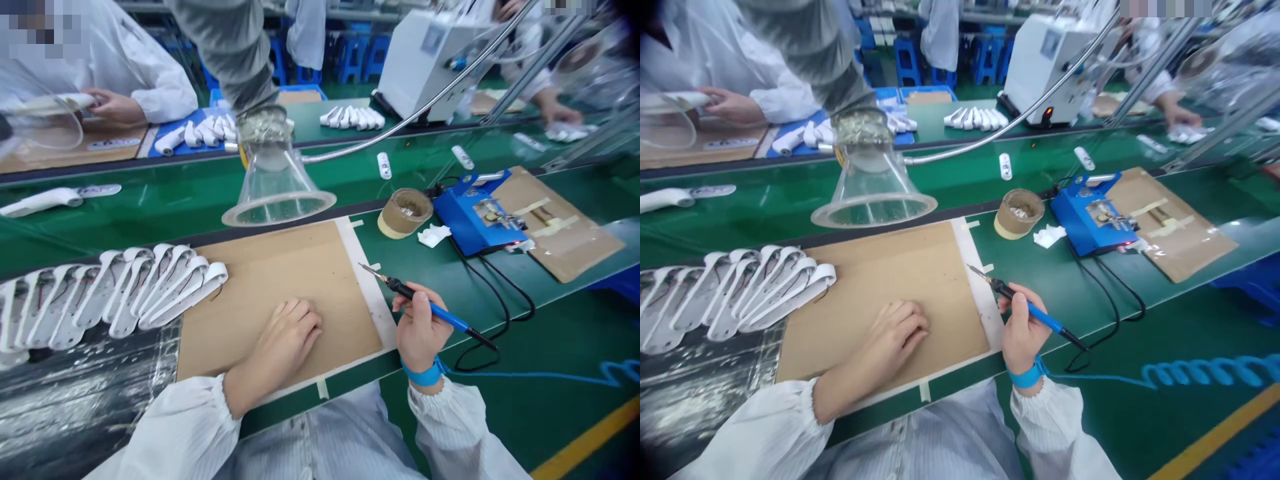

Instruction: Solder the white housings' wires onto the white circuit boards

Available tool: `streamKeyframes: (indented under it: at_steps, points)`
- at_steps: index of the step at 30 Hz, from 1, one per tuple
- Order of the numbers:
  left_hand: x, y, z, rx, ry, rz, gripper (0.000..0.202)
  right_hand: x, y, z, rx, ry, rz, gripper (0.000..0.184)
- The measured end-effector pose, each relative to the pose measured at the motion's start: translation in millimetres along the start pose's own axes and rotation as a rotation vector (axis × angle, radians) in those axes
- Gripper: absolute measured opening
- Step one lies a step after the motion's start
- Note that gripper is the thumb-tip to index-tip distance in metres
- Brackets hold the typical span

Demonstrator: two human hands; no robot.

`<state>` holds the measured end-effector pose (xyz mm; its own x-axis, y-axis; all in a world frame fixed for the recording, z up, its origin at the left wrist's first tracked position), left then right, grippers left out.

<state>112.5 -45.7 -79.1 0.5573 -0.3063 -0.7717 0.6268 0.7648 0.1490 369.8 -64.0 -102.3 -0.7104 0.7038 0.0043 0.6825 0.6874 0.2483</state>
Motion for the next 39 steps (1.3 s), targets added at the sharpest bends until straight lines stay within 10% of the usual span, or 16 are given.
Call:
streamKeyframes:
  at_steps: [7, 15, 18, 21, 30, 35, 39]
  points:
    - [-15.9, 22, 1, 0.165, 0.024, 0.009, 0.018, -7, 10, 9, 0.006, 0.068, 0.071, 0.025]
    - [-65.2, 240, 65, -0.005, -0.238, 0.145, 0.02, -17, 22, 12, -0.017, 0.037, 0.167, 0.028]
    - [-68.2, 276, 69, -0.001, -0.302, 0.225, 0.032, -17, 21, 12, -0.024, 0.033, 0.172, 0.029]
    - [-71.9, 245, 61, -0.036, -0.427, 0.324, 0.01, -17, 19, 12, -0.014, 0.03, 0.161, 0.029]
    - [-56.9, 60, 16, -0.305, -0.31, 0.21, 0.04, -20, 19, 11, 0.004, -0.011, 0.145, 0.029]
    - [-50.4, 17, -18, -0.444, -0.231, 0.3, 0.043, -19, 19, 8, -0.004, -0.004, 0.105, 0.027]
    - [-43.0, -7, -22, -0.297, -0.175, 0.272, 0.037, -11, 9, 3, 0.054, -0.009, -0.065, 0.025]
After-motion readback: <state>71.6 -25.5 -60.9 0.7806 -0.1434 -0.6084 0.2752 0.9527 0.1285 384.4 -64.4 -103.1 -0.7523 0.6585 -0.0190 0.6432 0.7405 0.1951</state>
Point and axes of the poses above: each hand's wrist, its own y-axis towards the middle knuckle, its own x-axis out of the palm, z = x × y, the point moved 2 cm from there along y, towards the middle knuckle, and after that the axes turned 10 degrees about -y, right-handed, at the moved point
